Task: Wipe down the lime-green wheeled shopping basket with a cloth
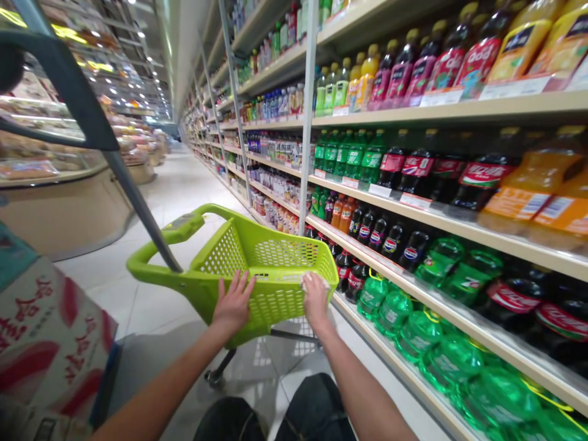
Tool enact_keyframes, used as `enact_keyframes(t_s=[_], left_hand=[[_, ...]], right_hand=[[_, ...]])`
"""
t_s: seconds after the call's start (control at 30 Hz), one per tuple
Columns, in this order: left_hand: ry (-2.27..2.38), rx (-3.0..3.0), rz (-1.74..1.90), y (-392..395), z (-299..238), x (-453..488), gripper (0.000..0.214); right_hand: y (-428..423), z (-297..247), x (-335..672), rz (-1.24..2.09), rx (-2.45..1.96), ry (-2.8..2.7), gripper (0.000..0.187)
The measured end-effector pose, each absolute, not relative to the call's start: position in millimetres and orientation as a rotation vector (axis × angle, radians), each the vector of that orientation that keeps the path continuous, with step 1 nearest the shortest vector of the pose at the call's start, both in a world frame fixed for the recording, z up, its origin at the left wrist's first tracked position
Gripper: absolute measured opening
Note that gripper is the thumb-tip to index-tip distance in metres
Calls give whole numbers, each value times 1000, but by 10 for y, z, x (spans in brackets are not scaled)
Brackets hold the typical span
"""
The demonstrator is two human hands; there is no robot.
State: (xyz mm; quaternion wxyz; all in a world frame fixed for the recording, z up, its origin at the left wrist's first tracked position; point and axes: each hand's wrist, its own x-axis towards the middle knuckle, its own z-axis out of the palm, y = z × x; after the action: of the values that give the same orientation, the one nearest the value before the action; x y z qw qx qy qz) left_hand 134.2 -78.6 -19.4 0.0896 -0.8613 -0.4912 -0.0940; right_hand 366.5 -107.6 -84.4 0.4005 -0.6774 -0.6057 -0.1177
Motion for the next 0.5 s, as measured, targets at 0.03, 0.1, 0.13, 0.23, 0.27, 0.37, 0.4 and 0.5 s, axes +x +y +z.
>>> enact_keyframes(t_s=[0.03,0.1,0.13,0.23,0.27,0.37,0.4,0.5], left_hand=[[-1453,-2573,-287,-785,-194,1352,60],[-1443,-2603,-302,-783,-188,1346,59],[-1443,-2624,-315,-783,-182,1336,59],[-1507,-2707,-459,-807,-153,1348,62],[-1546,-2747,-577,-828,-142,1385,62],[-1683,-2933,-1225,-932,-107,1619,59],[-1748,-2989,-1541,-976,-97,1723,57],[-1966,-2890,-2608,-1092,-95,1990,53]], right_hand=[[-1015,-834,3474,-285,-1650,-1596,50],[-953,-809,3238,-249,-1532,-1714,52],[-954,-795,3220,-225,-1499,-1741,52],[-1028,-726,3449,-157,-1571,-1596,45],[-1057,-690,3540,-133,-1615,-1491,42],[-1111,-559,3560,39,-1582,-1275,34],[-1119,-520,3464,129,-1511,-1266,33],[-1133,-460,3008,315,-1291,-1313,38]])
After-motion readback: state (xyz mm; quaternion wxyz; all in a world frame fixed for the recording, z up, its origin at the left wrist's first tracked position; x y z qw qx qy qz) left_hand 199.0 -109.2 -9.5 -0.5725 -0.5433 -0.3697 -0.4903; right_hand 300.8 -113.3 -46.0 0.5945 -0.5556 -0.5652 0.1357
